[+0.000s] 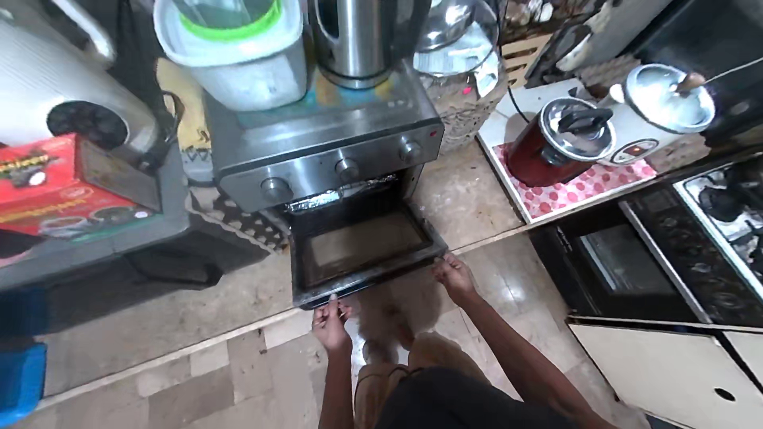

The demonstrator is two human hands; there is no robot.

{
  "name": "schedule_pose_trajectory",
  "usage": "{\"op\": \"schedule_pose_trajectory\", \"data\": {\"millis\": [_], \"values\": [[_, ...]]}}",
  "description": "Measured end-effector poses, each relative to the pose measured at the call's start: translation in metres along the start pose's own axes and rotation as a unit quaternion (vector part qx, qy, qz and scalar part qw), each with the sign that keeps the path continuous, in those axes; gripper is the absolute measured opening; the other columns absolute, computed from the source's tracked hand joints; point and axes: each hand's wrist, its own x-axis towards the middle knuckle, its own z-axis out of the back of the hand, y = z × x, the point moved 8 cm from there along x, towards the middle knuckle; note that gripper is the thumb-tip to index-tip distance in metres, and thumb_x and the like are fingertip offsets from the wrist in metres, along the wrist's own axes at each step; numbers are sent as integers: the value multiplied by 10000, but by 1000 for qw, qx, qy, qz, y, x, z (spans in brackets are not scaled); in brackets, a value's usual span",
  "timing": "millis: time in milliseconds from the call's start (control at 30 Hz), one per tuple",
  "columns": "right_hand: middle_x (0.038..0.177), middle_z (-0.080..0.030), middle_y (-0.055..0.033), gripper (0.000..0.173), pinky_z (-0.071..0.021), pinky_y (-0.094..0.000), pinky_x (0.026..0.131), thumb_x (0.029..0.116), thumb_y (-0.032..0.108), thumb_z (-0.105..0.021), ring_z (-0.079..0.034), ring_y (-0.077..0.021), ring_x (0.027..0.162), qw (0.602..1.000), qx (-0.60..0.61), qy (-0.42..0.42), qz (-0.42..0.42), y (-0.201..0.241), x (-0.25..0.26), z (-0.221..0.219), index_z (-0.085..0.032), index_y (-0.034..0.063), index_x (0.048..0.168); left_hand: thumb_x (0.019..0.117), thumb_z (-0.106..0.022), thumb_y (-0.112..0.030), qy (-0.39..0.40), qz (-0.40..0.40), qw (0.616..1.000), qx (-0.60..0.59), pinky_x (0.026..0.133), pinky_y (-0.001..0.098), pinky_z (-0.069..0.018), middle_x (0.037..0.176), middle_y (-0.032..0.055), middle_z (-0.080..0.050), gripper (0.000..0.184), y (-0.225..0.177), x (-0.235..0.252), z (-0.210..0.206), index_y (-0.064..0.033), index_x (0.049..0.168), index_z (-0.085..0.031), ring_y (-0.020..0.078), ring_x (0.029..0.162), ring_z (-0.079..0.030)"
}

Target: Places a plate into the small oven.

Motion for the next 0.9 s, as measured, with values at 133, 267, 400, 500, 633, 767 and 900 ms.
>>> {"op": "schedule_pose_trajectory", "data": {"millis": [133, 267, 400, 500, 633, 767, 900], "values": [[742, -648, -68, 241, -572, -306, 576, 1089, 165, -470, -636, -150, 603, 996, 82, 26, 21, 61, -1, -33, -568, -20, 1207, 1062, -548, -130, 26, -32, 998, -47, 514, 375, -618, 711, 98, -665, 166, -56, 4, -41, -6, 1157, -490, 223, 549, -685], [795, -651, -58, 261, -550, -277, 595, 1096, 226, -466, -612, -125, 623, 990, 132, 43, 37, 110, 20, -65, -606, 8, 1131, 1073, -539, -149, 39, -68, 995, -55, 497, 334, -601, 750, 83, -648, 166, -115, 24, -83, -4, 1138, -492, 185, 517, -646], [798, -623, -32, 277, -541, -278, 583, 1066, 336, -551, -593, -122, 619, 990, 138, 28, 24, 142, 41, -90, -615, 70, 1112, 1076, -544, -180, 33, -85, 995, -49, 515, 319, -601, 668, 36, -609, 160, -147, 44, -106, -37, 1029, -489, 160, 518, -640], [858, -660, -31, 358, -562, -276, 619, 1056, 409, -561, -638, -121, 676, 991, 124, 49, 23, 151, 45, -94, -606, 100, 1231, 1082, -540, -228, 47, -77, 995, -31, 547, 317, -611, 716, 28, -619, 180, -155, 54, -117, -57, 1085, -484, 156, 563, -659], [1101, -695, -39, 430, -586, -300, 745, 1085, 432, -477, -684, -127, 840, 985, 90, 137, 56, 167, 48, -103, -529, 135, 1391, 1094, -513, -286, 53, -74, 996, -19, 548, 325, -610, 787, 40, -638, 220, -168, 68, -131, -69, 1128, -495, 173, 606, -675], [1178, -700, -122, 423, -591, -359, 802, 1114, 333, -436, -705, -194, 913, 986, 88, 142, 26, 150, 37, -93, -509, 56, 1425, 1118, -401, -368, 74, -65, 995, 14, 561, 326, -611, 889, 17, -670, 320, -152, 49, -121, -101, 1265, -500, 156, 645, -686], [1165, -720, -130, 400, -606, -356, 771, 1093, 265, -501, -722, -194, 897, 986, 33, 150, -61, 59, 5, -46, -537, 21, 1408, 1120, -358, -290, 127, -26, 986, 104, 560, 261, -587, 857, -51, -650, 265, -87, 4, -76, -107, 1264, -485, 75, 632, -651]]}}
